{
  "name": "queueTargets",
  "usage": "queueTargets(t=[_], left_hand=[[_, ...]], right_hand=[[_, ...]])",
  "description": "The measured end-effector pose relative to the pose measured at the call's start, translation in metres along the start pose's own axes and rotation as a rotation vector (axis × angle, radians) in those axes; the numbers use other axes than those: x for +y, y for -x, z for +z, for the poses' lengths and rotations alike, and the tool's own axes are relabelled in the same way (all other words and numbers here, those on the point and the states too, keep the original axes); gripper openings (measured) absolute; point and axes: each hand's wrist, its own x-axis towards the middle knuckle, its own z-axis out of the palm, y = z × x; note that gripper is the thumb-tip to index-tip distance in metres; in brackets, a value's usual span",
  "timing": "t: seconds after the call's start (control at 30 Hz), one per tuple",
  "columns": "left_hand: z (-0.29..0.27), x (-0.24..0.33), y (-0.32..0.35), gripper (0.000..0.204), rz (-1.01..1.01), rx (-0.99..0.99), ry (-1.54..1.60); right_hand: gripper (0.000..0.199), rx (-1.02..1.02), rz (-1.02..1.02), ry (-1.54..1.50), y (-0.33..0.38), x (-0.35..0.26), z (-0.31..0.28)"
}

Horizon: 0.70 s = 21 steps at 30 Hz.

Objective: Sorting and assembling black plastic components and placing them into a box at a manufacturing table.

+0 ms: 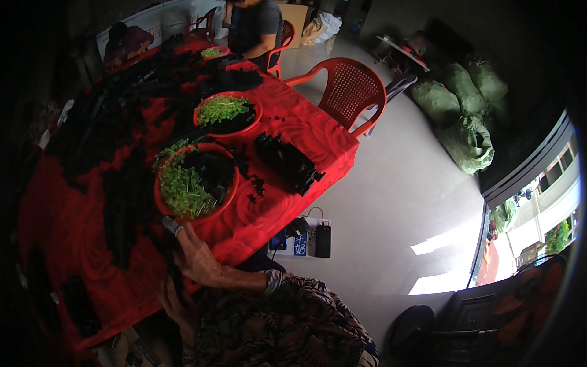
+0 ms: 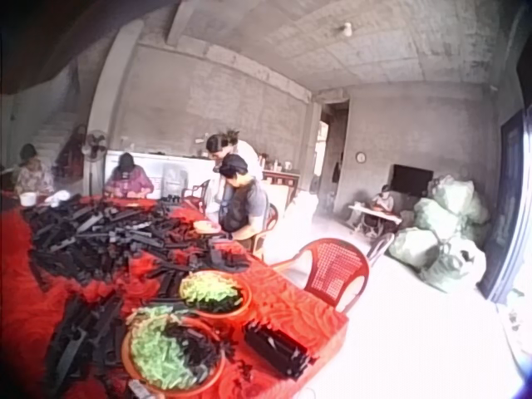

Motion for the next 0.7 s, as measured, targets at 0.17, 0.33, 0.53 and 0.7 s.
queueTargets(t=[0.17, 0.33, 0.53, 0.7], left_hand=[[-0.031, 0.008, -0.012, 0.079, -0.124, -0.092, 0.451], [-0.031, 0.026, -0.026, 0.085, -0.677, -0.296, 1.350], [-0.035, 0.024, -0.042, 0.068, -0.881, -0.314, 1.387], [-0.025, 0.028, -0.042, 0.060, -0.940, -0.304, 1.400]], right_hand=[[0.055, 0.074, 0.090, -0.087, 0.001, -0.031, 0.006], [0.059, -0.021, 0.041, -0.006, -0.014, -0.037, -0.021], [0.046, -0.034, 0.052, -0.130, -0.016, -0.051, -0.020], [0.045, -0.034, 0.082, -0.074, -0.006, -0.054, -0.027]])
